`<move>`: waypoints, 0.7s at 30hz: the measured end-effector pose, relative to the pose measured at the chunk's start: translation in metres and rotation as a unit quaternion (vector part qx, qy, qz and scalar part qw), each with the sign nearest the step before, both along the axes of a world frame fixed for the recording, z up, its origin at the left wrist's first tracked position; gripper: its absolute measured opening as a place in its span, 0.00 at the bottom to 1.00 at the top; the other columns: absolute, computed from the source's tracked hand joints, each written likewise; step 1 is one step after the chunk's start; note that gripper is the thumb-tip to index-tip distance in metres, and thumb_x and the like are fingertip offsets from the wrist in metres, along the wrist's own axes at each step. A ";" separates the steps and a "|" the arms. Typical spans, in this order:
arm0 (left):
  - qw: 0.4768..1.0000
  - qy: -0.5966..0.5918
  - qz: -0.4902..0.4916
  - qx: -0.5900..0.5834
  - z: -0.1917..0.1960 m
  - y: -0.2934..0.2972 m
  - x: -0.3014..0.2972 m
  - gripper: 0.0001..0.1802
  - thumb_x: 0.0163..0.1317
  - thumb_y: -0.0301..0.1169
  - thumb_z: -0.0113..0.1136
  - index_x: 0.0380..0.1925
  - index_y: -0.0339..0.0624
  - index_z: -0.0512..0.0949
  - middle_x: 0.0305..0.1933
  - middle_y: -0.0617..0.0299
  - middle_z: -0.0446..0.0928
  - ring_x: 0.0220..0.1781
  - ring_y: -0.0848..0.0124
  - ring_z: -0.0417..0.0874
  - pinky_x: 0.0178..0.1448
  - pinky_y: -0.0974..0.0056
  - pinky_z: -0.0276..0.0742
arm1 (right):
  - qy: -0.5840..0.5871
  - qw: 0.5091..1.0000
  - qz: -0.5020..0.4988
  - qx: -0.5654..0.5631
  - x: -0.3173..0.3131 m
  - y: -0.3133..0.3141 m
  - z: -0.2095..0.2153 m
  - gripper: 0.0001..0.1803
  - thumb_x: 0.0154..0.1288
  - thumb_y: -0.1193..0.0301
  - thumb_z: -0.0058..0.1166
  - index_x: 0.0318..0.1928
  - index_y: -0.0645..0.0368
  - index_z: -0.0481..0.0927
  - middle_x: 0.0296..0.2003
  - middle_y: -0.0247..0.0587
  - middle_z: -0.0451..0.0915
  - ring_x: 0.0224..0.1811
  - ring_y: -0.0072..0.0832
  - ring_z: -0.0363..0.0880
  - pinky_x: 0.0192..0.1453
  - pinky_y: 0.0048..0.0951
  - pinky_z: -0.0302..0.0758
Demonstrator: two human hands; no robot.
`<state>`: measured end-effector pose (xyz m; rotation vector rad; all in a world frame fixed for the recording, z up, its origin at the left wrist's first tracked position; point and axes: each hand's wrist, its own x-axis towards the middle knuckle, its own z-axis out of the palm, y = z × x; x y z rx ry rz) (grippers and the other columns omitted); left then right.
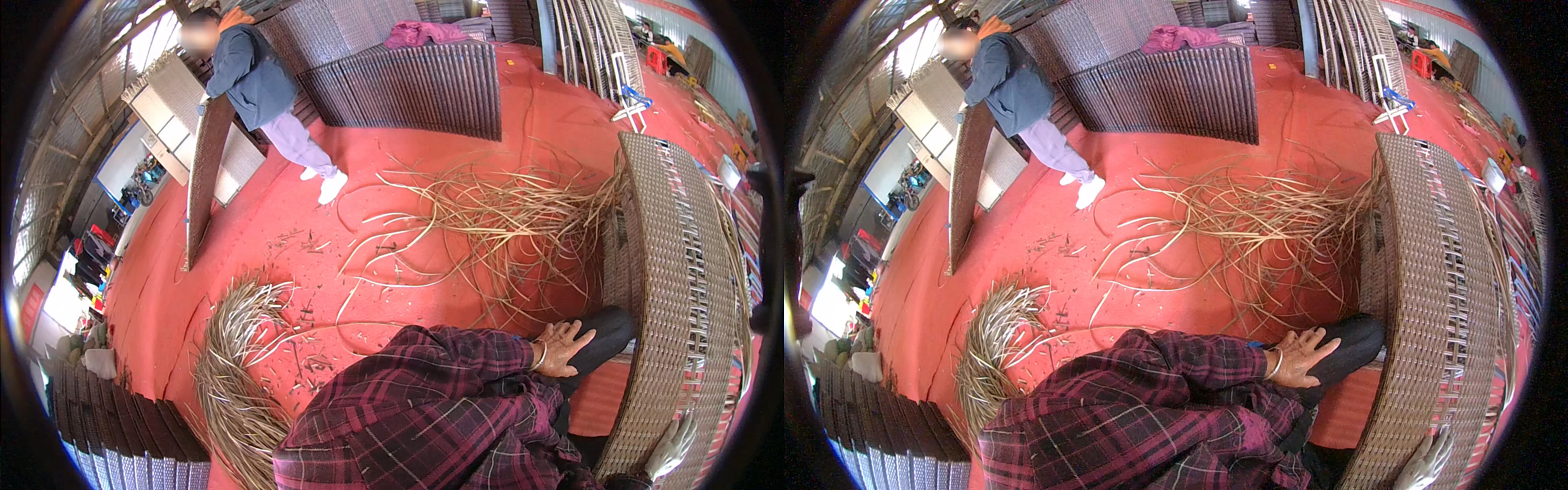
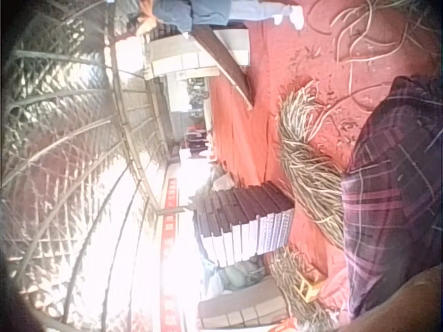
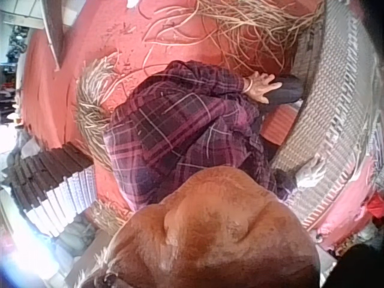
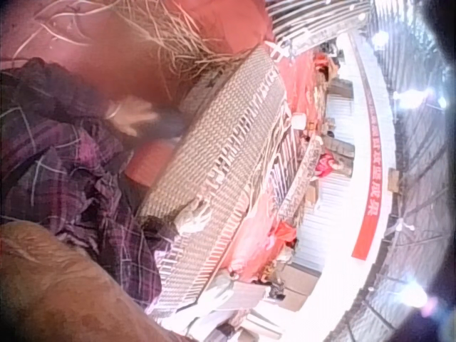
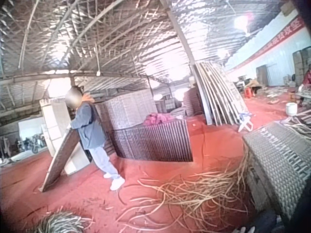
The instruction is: The person weaves a large basket by hand, interlacing flexible reed strips through a vertical frame. They repeatedly pull and tighten the strips to form a tight weave pattern.
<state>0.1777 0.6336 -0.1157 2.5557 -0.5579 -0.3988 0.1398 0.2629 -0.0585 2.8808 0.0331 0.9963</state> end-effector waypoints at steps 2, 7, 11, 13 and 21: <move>1.000 0.000 0.001 0.000 0.000 0.000 0.000 0.59 0.55 0.52 0.64 0.77 0.50 0.39 0.75 0.30 0.44 0.74 0.37 0.52 0.63 0.41 0.58 | 0.000 1.000 0.000 0.000 -0.001 0.000 0.000 0.25 0.72 0.54 0.50 0.62 0.54 0.74 0.59 0.48 0.74 0.59 0.47 0.73 0.61 0.45 0.73; 1.000 0.002 -0.001 -0.016 0.003 -0.001 0.000 0.59 0.54 0.52 0.65 0.77 0.49 0.39 0.74 0.30 0.46 0.74 0.38 0.52 0.63 0.41 0.58 | -0.001 1.000 0.001 0.002 -0.004 -0.002 -0.002 0.24 0.72 0.54 0.50 0.61 0.54 0.74 0.58 0.48 0.74 0.59 0.47 0.73 0.61 0.45 0.73; 1.000 0.005 0.004 0.000 0.005 -0.002 -0.001 0.59 0.53 0.52 0.66 0.77 0.48 0.40 0.74 0.31 0.46 0.75 0.38 0.52 0.63 0.41 0.59 | -0.004 1.000 0.003 0.003 -0.004 -0.004 -0.004 0.24 0.72 0.54 0.50 0.61 0.54 0.75 0.58 0.48 0.75 0.59 0.47 0.73 0.61 0.45 0.73; 1.000 0.007 0.001 -0.014 0.005 -0.003 -0.001 0.59 0.53 0.52 0.66 0.77 0.48 0.40 0.74 0.31 0.46 0.75 0.38 0.52 0.63 0.41 0.59 | -0.005 1.000 0.003 0.004 -0.004 -0.006 -0.004 0.24 0.72 0.54 0.50 0.61 0.54 0.75 0.58 0.48 0.75 0.58 0.47 0.73 0.61 0.45 0.73; 1.000 -0.001 0.005 0.004 0.006 -0.003 -0.002 0.58 0.54 0.51 0.65 0.77 0.48 0.40 0.74 0.31 0.46 0.75 0.38 0.52 0.64 0.40 0.58 | -0.010 1.000 0.006 0.007 -0.003 -0.010 -0.007 0.24 0.72 0.54 0.51 0.60 0.55 0.75 0.57 0.48 0.75 0.58 0.47 0.74 0.60 0.45 0.74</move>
